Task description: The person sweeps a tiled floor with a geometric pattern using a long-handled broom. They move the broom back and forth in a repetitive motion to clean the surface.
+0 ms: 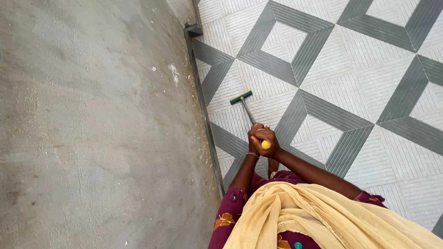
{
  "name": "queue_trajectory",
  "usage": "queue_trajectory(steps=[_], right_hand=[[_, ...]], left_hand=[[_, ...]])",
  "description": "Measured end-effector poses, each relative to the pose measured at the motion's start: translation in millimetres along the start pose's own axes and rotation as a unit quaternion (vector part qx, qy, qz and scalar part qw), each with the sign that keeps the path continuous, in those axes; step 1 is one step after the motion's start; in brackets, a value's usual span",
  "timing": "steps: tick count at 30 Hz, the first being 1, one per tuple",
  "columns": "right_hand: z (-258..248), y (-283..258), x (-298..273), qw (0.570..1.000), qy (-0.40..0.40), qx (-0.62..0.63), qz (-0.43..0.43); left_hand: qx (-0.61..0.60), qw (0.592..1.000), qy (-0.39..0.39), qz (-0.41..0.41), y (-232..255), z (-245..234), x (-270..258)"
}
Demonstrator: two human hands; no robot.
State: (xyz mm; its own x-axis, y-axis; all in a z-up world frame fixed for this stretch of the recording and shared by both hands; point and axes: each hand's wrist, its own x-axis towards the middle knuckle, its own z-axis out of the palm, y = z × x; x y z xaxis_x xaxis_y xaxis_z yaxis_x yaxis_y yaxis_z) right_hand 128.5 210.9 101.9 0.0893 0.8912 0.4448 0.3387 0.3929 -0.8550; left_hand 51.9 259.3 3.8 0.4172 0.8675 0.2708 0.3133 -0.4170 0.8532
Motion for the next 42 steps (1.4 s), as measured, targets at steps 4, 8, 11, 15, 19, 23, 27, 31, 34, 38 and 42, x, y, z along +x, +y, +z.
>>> queue_trajectory(steps=[4,8,11,15,19,23,27,31,34,38,42], right_hand=[[-4,33,7,0.993,-0.104,-0.032,0.043],[-16,25,-1,0.994,-0.108,-0.012,0.029],[-24,21,-11,0.993,-0.12,-0.006,-0.014],[-28,26,-14,0.99,-0.139,0.023,-0.016],[-41,25,-12,0.999,-0.047,-0.006,-0.005],[-45,24,-6,0.999,-0.019,0.011,-0.038],[-36,30,-5,0.997,-0.073,0.011,-0.02],[-24,23,12,0.998,-0.057,0.021,0.007],[-27,23,35,0.997,0.043,0.01,-0.066],[-19,38,52,0.999,-0.017,0.01,-0.026],[-13,44,44,0.998,-0.055,-0.011,0.012]], left_hand=[[-0.039,0.995,-0.085,-0.047,-23,-4,19],[-0.023,0.999,-0.045,-0.021,-12,1,11],[0.0,1.0,0.0,-0.001,-5,12,-5],[-0.069,0.995,-0.068,-0.031,-2,4,1],[-0.037,0.994,-0.066,-0.075,36,7,10],[0.024,0.999,-0.019,-0.041,47,12,10],[-0.058,0.995,-0.066,-0.055,5,8,14],[-0.031,0.99,-0.103,-0.088,1,-1,23],[0.058,0.989,-0.087,-0.101,25,-15,42],[0.155,0.958,-0.13,-0.206,39,-28,73],[0.001,0.983,-0.148,-0.108,7,-38,77]])
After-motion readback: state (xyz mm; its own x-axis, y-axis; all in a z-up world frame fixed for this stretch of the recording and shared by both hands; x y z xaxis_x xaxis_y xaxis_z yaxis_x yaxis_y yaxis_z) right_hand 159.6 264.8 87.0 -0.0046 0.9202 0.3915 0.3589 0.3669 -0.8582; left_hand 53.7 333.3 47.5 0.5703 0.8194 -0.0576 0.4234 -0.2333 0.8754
